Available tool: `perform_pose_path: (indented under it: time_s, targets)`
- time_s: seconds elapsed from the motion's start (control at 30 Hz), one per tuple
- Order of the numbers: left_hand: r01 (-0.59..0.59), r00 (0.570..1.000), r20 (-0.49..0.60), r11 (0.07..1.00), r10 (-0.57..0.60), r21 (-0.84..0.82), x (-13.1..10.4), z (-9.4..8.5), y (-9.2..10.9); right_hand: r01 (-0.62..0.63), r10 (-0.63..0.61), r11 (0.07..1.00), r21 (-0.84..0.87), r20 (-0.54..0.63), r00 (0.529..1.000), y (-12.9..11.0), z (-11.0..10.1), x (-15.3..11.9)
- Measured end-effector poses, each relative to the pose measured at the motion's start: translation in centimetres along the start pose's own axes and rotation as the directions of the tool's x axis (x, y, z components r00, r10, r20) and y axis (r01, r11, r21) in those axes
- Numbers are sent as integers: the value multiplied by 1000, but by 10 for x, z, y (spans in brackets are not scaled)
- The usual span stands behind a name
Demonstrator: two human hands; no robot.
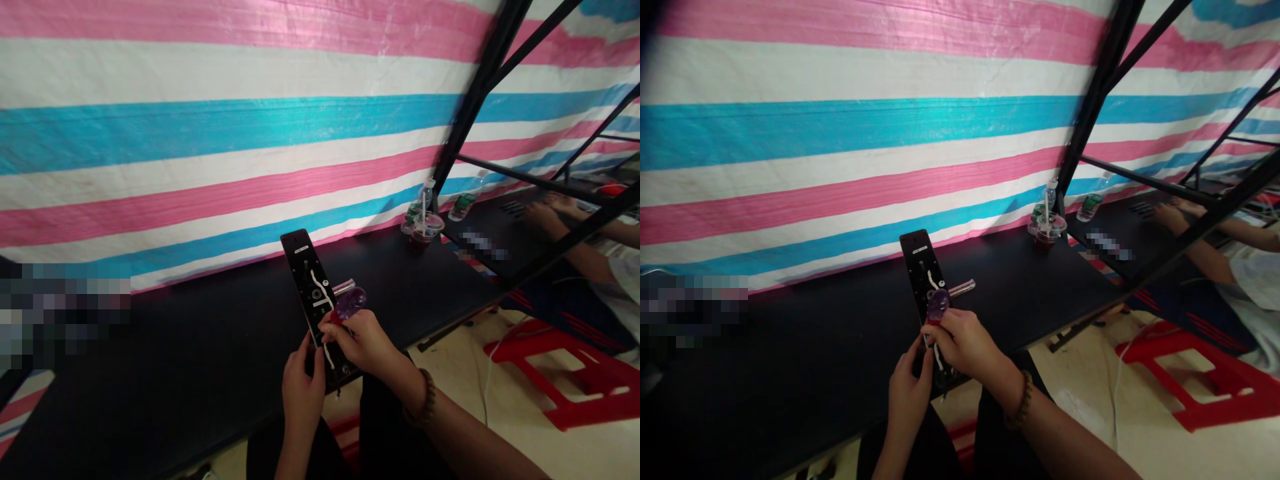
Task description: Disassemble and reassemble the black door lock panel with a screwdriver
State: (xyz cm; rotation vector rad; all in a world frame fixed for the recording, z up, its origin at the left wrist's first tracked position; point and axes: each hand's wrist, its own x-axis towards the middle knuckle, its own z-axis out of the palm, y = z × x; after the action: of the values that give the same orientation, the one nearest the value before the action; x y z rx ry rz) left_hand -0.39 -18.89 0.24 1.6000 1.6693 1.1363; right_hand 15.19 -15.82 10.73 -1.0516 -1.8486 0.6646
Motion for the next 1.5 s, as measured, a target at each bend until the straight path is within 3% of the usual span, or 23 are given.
perform_pose_path:
  time_s: [0.2, 0.37, 0.47, 0.63, 0.77, 0.9, 1.0, 1.07, 1.17, 1.27, 1.37, 1.43, 1.5]
  targets:
    - [-7, 999, -39, 999, 8, 33, 1, 1, 2, 17, -8, 999, -46, 177, 984, -11, -12, 1]
    - [-9, 999, -39, 998, 12, 61, 0, 2, 0, -21, 29, 997, -81, 96, 995, -6, -6, 5]
    - [-1, 999, -44, 998, 4, 68, -1, 2, -1, -55, 55, 998, 7, 30, 998, -3, -2, 6]
    - [12, 1000, -16, 999, -11, 40, -1, 1, 1, -6, -9, 994, 105, 145, 989, -9, -6, 7]
    - [28, 999, -21, 998, -27, 54, 0, 1, 4, -45, 42, 998, 47, 66, 997, -13, -1, 8]
    - [33, 999, -19, 998, -32, 59, -1, 1, 4, -159, 147, 963, 215, 72, 987, -14, 4, 8]
    - [12, 1000, -22, 999, -11, 39, -1, 1, 4, -77, 52, 972, 223, 116, 992, -14, 4, 8]
    - [12, 1000, -26, 999, -11, 36, -1, 0, 4, -29, 16, 986, 164, 82, 996, -13, 4, 8]
    - [34, 999, -23, 998, -32, 62, 0, 0, 4, -97, 97, 985, 144, 10, 995, -12, 7, 9]
    - [35, 999, -14, 996, -34, 80, 0, 0, 4, -167, 159, 962, 214, 53, 986, -13, 7, 11]
    - [24, 999, -25, 997, -22, 73, -1, 0, 5, -94, 63, 964, 250, 131, 989, -15, 4, 13]
    - [21, 999, -40, 998, -18, 66, -1, 0, 6, -41, 16, 976, 214, 119, 993, -15, 5, 13]
    - [18, 999, -45, 997, -15, 72, -1, 0, 7, -68, 55, 978, 196, 72, 996, -11, 9, 13]
